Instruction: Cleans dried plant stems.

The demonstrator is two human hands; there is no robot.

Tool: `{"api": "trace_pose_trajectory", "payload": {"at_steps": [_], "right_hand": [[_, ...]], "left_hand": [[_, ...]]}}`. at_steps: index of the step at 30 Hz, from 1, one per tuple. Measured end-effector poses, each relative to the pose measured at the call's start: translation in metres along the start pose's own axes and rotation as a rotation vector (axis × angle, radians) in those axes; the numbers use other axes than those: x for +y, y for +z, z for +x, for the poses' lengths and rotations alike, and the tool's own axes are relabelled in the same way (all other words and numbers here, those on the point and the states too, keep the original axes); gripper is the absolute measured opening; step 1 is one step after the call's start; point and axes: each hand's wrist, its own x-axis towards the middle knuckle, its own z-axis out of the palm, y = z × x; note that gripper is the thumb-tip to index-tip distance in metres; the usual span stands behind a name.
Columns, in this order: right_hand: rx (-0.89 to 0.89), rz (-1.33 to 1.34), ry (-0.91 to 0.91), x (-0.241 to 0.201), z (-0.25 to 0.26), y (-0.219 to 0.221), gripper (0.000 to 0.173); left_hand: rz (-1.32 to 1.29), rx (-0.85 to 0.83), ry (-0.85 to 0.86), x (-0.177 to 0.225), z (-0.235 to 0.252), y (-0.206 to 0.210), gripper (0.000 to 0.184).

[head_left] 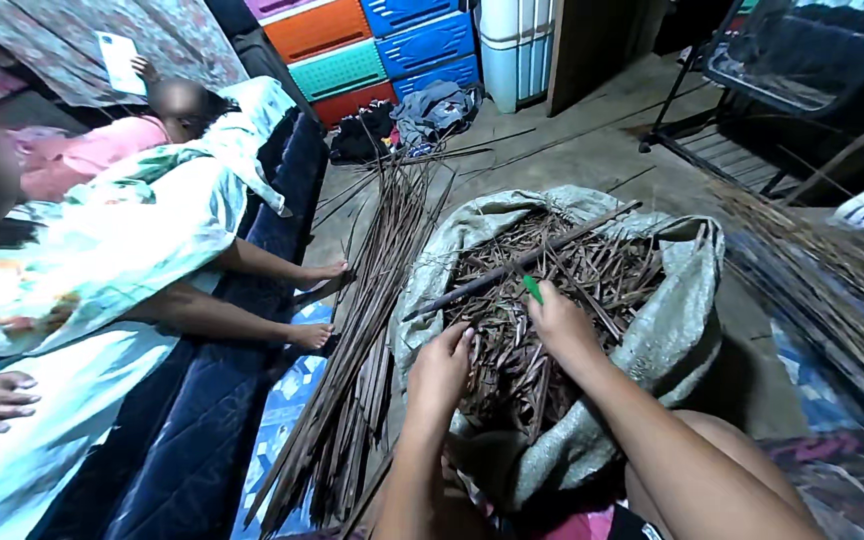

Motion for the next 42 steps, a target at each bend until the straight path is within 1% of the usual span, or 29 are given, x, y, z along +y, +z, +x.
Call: {"api": "trace_pose_trajectory", "payload": {"at_steps": [1,3,5,7,10,13,15,19,22,26,30,32,34,36,42], "right_hand": [[0.016,0.069,-0.006,0.004,0.003,-0.002,0.038],[0.024,0.289,-0.081,0.008,0.005,0.001,0.038],[-0.021,0.586,-0.163,0.009,0.004,0.014,0.033],[-0.081,0.850,-0.154,0.005,0.002,0.024,0.027],[-0.050,1.021,-0.043,0.004,0.004,0.025,0.019],[0.051,1.124,0.039,0.012,0.014,0.018,0.016],[0.092,1.200,0.094,0.018,0.021,0.012,0.018],[0.132,1.504,0.163,0.038,0.038,-0.012,0.021],[0.273,1.644,0.172,0.057,0.046,-0.031,0.023],[0.491,1.721,0.168,0.079,0.051,-0.049,0.024],[0.663,1.737,0.205,0.082,0.049,-0.061,0.024],[0.707,1.690,0.210,0.075,0.044,-0.062,0.020],[0.683,1.630,0.192,0.064,0.040,-0.058,0.017],[0.612,1.584,0.171,0.053,0.037,-0.050,0.016],[0.338,1.378,0.116,0.022,0.018,-0.019,0.019]], "left_hand": [[0.001,-0.005,0.000,0.000,0.000,-0.002,0.037],[0.015,-0.019,-0.002,0.000,0.000,-0.002,0.037],[0.025,-0.071,0.007,0.004,-0.001,-0.001,0.039],[0.031,-0.144,0.036,0.006,-0.002,0.001,0.040],[0.034,-0.231,0.088,0.003,-0.001,0.003,0.041],[0.065,-0.227,0.108,0.004,0.001,0.003,0.041],[0.095,-0.227,0.091,0.004,0.002,0.000,0.040],[0.077,-0.264,0.066,-0.003,0.002,-0.004,0.037],[0.065,-0.256,0.011,-0.014,0.003,-0.015,0.036],[0.103,-0.265,-0.066,-0.031,0.006,-0.028,0.037],[0.092,-0.166,-0.157,-0.037,0.005,-0.037,0.036],[0.096,-0.125,-0.183,-0.038,0.006,-0.039,0.036],[0.089,-0.115,-0.178,-0.038,0.008,-0.039,0.036],[0.075,-0.109,-0.165,-0.037,0.009,-0.036,0.036],[0.064,-0.121,-0.140,-0.031,0.009,-0.030,0.035]]}}
